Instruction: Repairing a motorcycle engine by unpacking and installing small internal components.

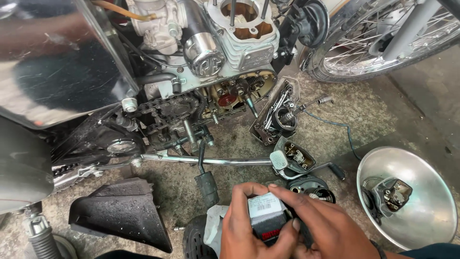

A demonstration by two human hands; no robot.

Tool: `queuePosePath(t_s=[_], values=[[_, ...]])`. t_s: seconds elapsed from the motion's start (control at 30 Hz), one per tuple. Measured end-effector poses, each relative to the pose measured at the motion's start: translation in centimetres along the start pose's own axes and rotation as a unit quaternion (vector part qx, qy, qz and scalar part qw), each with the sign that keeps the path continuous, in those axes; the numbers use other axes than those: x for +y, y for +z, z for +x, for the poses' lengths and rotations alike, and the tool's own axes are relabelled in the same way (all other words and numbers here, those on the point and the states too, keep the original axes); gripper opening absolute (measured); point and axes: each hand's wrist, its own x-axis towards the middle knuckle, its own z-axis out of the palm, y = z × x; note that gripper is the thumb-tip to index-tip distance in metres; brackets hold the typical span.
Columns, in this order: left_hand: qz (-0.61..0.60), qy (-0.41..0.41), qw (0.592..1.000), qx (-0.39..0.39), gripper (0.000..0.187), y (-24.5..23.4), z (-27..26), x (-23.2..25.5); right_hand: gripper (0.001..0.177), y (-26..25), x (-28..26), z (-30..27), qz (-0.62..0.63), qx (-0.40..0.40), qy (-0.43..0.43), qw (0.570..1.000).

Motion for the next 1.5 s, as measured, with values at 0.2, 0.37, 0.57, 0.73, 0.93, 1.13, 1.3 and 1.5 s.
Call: queuePosePath(t_s=[0.2,0.37,0.57,0.73,0.93,1.13,1.3,1.5], values=[[-0.055,-0.131,0.99,-0.024,0.051,-0.4,0.9,0.7,0.077,-0.9,-0.6,1.2,0.05,-0.051,0.043,0.997],[-0.114,-0.061,0.992,-0.006,0.045,-0.4,0.5,-1.1,0.075,-0.5,0.0,1.2,0.007,-0.083,0.074,0.994],[-0.104,-0.037,0.994,-0.007,0.039,-0.9,0.8,-1.6,0.06,0.6,-0.8,2.3,-0.088,-0.003,-0.006,0.996],[-0.137,-0.111,0.983,-0.041,0.037,-1.3,1.1,-1.2,0.042,0.8,-1.0,2.8,-0.146,0.052,-0.115,0.981],[-0.171,-0.098,0.976,-0.091,0.037,-1.5,1.3,-0.8,0.032,0.5,-1.3,3.1,-0.086,0.078,-0.032,0.993],[-0.213,-0.131,0.963,-0.098,0.037,-1.2,1.4,-1.5,0.032,-1.1,-2.2,4.2,0.013,-0.035,0.307,0.951],[-0.338,-0.201,0.917,-0.067,0.048,-1.2,1.7,-3.9,0.02,-1.1,-1.1,4.3,0.269,0.085,0.257,0.924],[-0.273,-0.335,0.898,-0.083,0.065,-1.1,3.0,2.4,0.035,0.6,2.2,3.2,0.317,0.113,0.284,0.898]])
